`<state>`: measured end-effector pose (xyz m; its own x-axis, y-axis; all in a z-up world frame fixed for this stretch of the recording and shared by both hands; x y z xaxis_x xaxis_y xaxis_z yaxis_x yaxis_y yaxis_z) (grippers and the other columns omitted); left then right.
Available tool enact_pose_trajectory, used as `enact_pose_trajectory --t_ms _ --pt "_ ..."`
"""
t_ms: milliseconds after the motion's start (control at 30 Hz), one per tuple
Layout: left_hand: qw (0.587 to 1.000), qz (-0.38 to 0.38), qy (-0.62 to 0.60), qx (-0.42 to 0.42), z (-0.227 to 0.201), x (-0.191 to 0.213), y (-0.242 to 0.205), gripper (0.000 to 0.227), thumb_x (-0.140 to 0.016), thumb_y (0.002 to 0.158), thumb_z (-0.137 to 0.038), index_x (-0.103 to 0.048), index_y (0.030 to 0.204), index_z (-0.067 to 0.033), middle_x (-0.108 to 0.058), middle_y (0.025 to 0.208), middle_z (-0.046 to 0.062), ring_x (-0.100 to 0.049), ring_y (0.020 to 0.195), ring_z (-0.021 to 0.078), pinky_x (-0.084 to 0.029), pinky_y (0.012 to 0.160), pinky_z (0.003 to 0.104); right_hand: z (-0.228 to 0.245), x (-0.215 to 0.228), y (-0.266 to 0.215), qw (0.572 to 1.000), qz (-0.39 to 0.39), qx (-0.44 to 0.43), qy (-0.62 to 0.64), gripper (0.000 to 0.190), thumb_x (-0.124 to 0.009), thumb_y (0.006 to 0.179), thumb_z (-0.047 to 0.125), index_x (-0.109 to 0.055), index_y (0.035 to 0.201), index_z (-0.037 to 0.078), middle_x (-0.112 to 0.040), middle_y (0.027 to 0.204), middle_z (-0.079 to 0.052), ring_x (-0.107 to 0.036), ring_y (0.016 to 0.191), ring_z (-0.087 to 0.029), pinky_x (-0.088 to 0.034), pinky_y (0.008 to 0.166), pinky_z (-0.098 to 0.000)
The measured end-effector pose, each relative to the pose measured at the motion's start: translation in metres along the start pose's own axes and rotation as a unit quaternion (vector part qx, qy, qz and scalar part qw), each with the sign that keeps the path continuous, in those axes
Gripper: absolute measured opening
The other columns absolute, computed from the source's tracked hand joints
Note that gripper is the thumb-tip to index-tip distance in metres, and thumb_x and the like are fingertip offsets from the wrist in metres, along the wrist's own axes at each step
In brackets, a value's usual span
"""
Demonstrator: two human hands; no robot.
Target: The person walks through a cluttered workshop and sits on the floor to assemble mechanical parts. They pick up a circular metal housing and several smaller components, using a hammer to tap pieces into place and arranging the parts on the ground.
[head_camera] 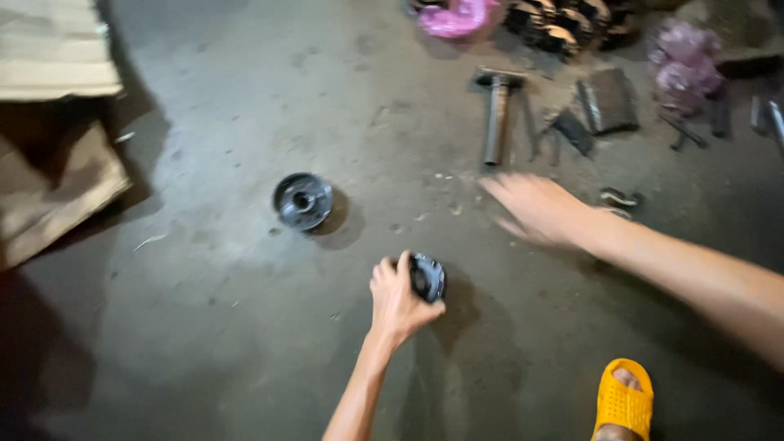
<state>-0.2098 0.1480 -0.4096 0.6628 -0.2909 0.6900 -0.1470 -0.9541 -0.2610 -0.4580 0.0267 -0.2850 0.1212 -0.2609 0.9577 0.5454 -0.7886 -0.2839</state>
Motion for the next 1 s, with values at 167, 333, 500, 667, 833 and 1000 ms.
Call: enact_pose_trajectory --t_ms 167,333,500,667,833,1000 --pt "0.970 -0.083 0.195 -0.116 -0.039 -0.034 0.100 0.114 -0.093 0.050 -0.051 -0.045 0.136 0.0070 -0.049 0.116 0.030 -0.050 0.096 0.0419 -0.043 0.080 0.055 -0.081 -0.102 -0.159 0.979 0.195 -0.057 -0.025 0.078 -0.076 0.082 0.025 -0.038 0.148 0.009 -0.061 0.119 -0.012 -0.072 0.097 -0.024 -0.065 0.083 -0.0352" --pt "0.973 -0.140 0.169 -0.079 -0.050 -0.018 0.146 0.125 -0.092 0.063 -0.061 -0.032 0.151 0.0045 -0.033 0.136 0.036 -0.042 0.118 0.0487 -0.035 0.094 0.065 -0.119 -0.134 -0.220 0.956 0.254 -0.150 -0.011 0.067 -0.065 0.091 0.042 -0.039 0.148 0.016 -0.062 0.126 -0.002 -0.072 0.102 -0.014 -0.067 0.089 -0.0280" --pt "0.981 -0.128 0.113 -0.089 -0.055 -0.020 0.095 0.106 -0.073 0.089 -0.057 -0.024 0.155 0.0109 -0.004 0.159 0.045 -0.018 0.147 0.0620 -0.027 0.110 0.071 -0.132 -0.124 -0.226 0.928 0.323 -0.184 -0.023 0.064 -0.064 0.093 0.045 -0.041 0.148 0.022 -0.065 0.125 0.000 -0.074 0.107 -0.013 -0.068 0.093 -0.0282" --pt "0.984 -0.130 -0.045 -0.114 -0.073 -0.049 0.021 0.065 -0.079 0.083 -0.017 -0.047 0.137 0.0026 -0.030 0.154 0.032 -0.043 0.137 0.0497 -0.044 0.107 0.055 -0.158 -0.151 -0.229 0.937 0.329 -0.099 -0.057 0.054 -0.070 0.088 0.042 -0.048 0.133 0.022 -0.066 0.118 -0.001 -0.073 0.106 -0.020 -0.063 0.095 -0.0370" --pt "0.990 -0.084 -0.011 -0.112 -0.083 -0.044 -0.014 0.065 -0.077 0.084 -0.014 -0.046 0.139 0.0005 -0.032 0.155 0.030 -0.041 0.139 0.0471 -0.042 0.111 0.054 -0.182 -0.159 -0.197 0.974 0.226 -0.021 -0.018 0.053 -0.067 0.086 0.022 -0.049 0.134 0.010 -0.062 0.116 -0.010 -0.072 0.098 -0.024 -0.064 0.087 -0.0345" --pt "0.991 -0.067 0.109 -0.041 -0.089 -0.017 -0.027 0.066 -0.079 0.083 -0.016 -0.046 0.139 -0.0057 -0.037 0.151 0.022 -0.044 0.138 0.0392 -0.043 0.113 0.047 -0.209 -0.146 -0.177 0.986 0.113 -0.016 0.123 0.054 -0.066 0.088 0.012 -0.052 0.140 0.012 -0.062 0.109 -0.008 -0.070 0.093 -0.018 -0.066 0.083 -0.0283"
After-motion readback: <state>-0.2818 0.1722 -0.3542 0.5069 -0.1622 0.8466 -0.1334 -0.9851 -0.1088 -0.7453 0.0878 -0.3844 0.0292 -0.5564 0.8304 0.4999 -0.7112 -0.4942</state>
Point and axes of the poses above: each hand's wrist, its own y-axis towards the middle knuckle, its own x-axis out of the back of the hand, z = x × y, the point moved 2 cm from there along y, towards the middle knuckle
